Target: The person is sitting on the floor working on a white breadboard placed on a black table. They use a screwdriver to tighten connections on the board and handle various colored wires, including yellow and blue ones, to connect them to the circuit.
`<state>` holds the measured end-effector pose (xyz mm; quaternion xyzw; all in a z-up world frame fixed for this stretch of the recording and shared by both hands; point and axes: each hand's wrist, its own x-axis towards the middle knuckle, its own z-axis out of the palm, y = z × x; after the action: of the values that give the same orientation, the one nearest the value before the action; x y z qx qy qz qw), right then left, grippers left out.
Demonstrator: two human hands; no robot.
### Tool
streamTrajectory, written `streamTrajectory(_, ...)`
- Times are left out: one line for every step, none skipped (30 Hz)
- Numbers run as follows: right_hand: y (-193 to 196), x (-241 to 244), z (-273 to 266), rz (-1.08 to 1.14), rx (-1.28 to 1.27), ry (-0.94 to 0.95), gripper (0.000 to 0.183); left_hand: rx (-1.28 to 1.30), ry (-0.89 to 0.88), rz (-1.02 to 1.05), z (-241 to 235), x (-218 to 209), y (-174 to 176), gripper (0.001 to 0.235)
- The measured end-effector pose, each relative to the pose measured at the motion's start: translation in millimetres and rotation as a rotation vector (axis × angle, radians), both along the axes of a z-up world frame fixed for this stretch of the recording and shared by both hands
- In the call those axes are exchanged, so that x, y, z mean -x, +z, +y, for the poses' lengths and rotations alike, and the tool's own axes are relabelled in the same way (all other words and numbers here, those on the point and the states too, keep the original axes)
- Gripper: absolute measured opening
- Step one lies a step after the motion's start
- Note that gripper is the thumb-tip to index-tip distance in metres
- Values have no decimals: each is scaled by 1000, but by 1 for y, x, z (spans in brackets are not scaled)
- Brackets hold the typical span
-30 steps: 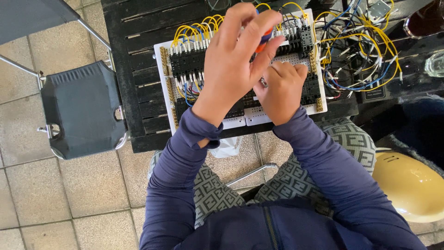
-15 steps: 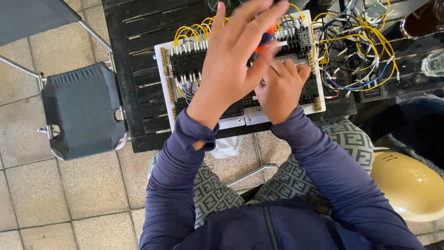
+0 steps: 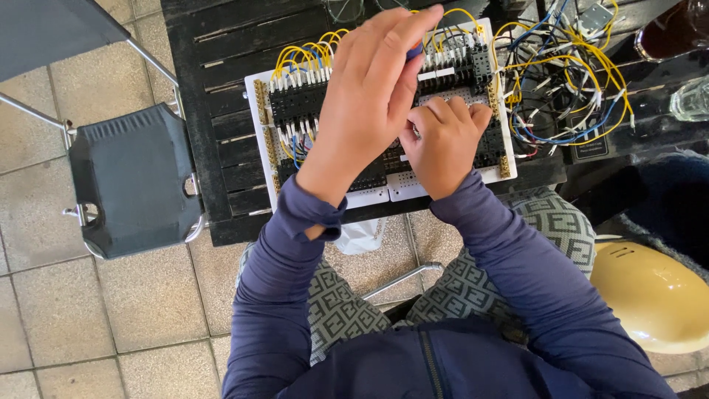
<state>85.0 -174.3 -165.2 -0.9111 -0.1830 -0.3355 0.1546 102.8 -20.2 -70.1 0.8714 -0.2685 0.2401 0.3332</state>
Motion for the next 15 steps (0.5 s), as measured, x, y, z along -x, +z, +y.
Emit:
streamTrajectory(0,0,0,0,0,-2,27,0,-2,0,0,0,0,38)
streamTrajectory(1,0,0,-1,-5,0,28,-4,17,36,0,0,1,37)
streamTrajectory(1,0,0,0,-9,4,29,-7,36,73,1,1,1,38)
streamTrajectory(1,1,0,0,-8,2,29,-6,35,73,0,1,2,38)
streamTrajectory(2,1,0,5,-7,6,28,-15,76,58,1,2,4,39)
streamTrajectory(2,1,0,9,-5,9,27,-23,117,43,1,3,5,42)
streamTrajectory(3,1,0,10,-5,8,27,-23,116,44,1,1,5,42)
streamTrajectory(3,1,0,11,-22,17,27,-14,36,27,0,0,4,38)
streamTrajectory(4,1,0,11,-40,27,27,-5,-45,11,0,-2,3,37)
streamTrajectory(7,1,-2,11,-40,25,27,-5,-47,11,0,0,5,37)
streamTrajectory(10,1,-4,72,-59,47,22,-22,-51,44,0,2,7,38)
streamTrajectory(13,2,-7,133,-78,68,19,-39,-56,77,-1,3,9,38)
streamTrajectory(15,2,-14,131,-78,66,19,-38,-58,76,1,4,12,38)
streamTrajectory(18,3,-21,146,-86,46,22,11,-75,101,3,4,16,36)
streamTrajectory(22,3,-29,159,-92,25,35,62,-92,124,4,4,19,34)
